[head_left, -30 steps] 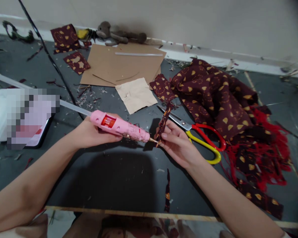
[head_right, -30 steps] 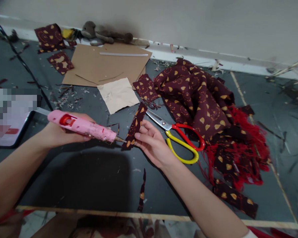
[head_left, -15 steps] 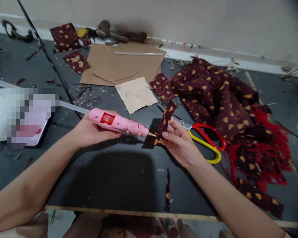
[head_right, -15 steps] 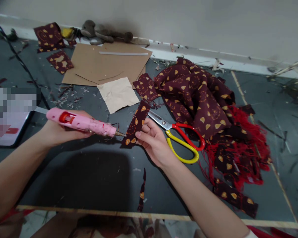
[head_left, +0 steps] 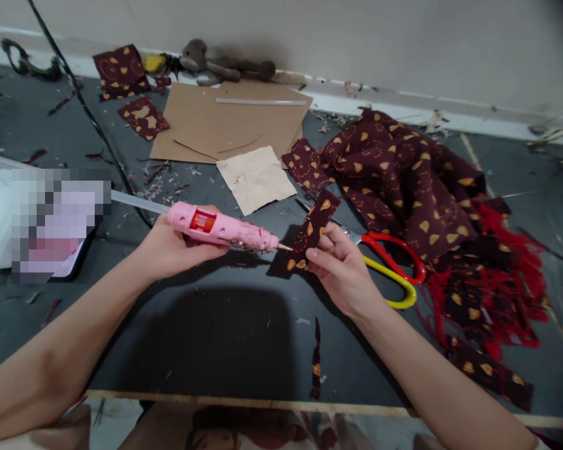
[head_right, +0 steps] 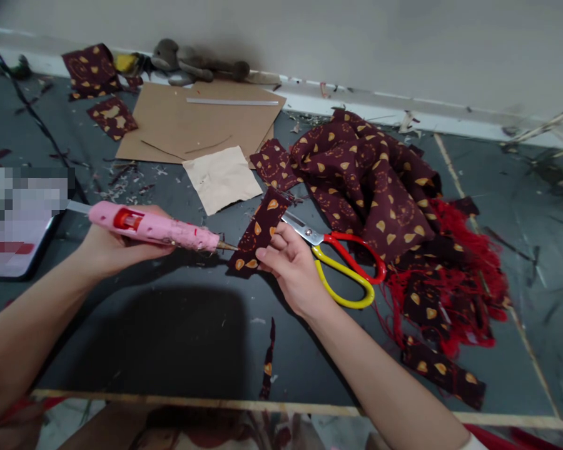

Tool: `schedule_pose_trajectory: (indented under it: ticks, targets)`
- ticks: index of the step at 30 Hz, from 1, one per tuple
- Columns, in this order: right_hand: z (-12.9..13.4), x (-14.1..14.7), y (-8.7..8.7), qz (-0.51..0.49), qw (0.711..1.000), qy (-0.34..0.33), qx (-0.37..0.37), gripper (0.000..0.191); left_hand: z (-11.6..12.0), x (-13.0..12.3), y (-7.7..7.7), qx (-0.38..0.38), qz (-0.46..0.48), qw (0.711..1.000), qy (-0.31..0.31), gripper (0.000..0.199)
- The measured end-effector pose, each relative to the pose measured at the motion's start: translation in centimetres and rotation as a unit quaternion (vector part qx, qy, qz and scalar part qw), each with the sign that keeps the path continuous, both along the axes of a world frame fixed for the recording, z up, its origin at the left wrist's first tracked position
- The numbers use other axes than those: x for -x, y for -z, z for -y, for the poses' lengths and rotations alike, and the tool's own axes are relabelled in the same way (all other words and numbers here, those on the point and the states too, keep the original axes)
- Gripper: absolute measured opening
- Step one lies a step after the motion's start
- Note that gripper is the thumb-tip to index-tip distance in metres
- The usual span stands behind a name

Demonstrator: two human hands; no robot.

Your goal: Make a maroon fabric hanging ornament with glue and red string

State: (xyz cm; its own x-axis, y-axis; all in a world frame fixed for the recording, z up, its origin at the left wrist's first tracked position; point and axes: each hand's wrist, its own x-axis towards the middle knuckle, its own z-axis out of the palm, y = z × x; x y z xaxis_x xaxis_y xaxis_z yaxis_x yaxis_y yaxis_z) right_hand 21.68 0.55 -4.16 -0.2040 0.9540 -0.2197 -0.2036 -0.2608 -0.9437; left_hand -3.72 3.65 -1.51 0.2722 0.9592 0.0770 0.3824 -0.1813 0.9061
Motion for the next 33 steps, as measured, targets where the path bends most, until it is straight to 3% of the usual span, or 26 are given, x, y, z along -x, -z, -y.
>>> schedule_pose_trajectory:
  ticks: [13,33]
  targets:
    - [-0.02,0.15,-0.1,-0.03,0.999,0.016,0.012,0.024,-0.11,-0.21,-0.14,0.037,0.04,0.998,-0.01,0.011]
    - [0.03,-0.02,-0.1,-0.104,0.994,0.021,0.035,0.025,-0.09,-0.38,-0.12,0.002,0.054,0.998,-0.013,0.009]
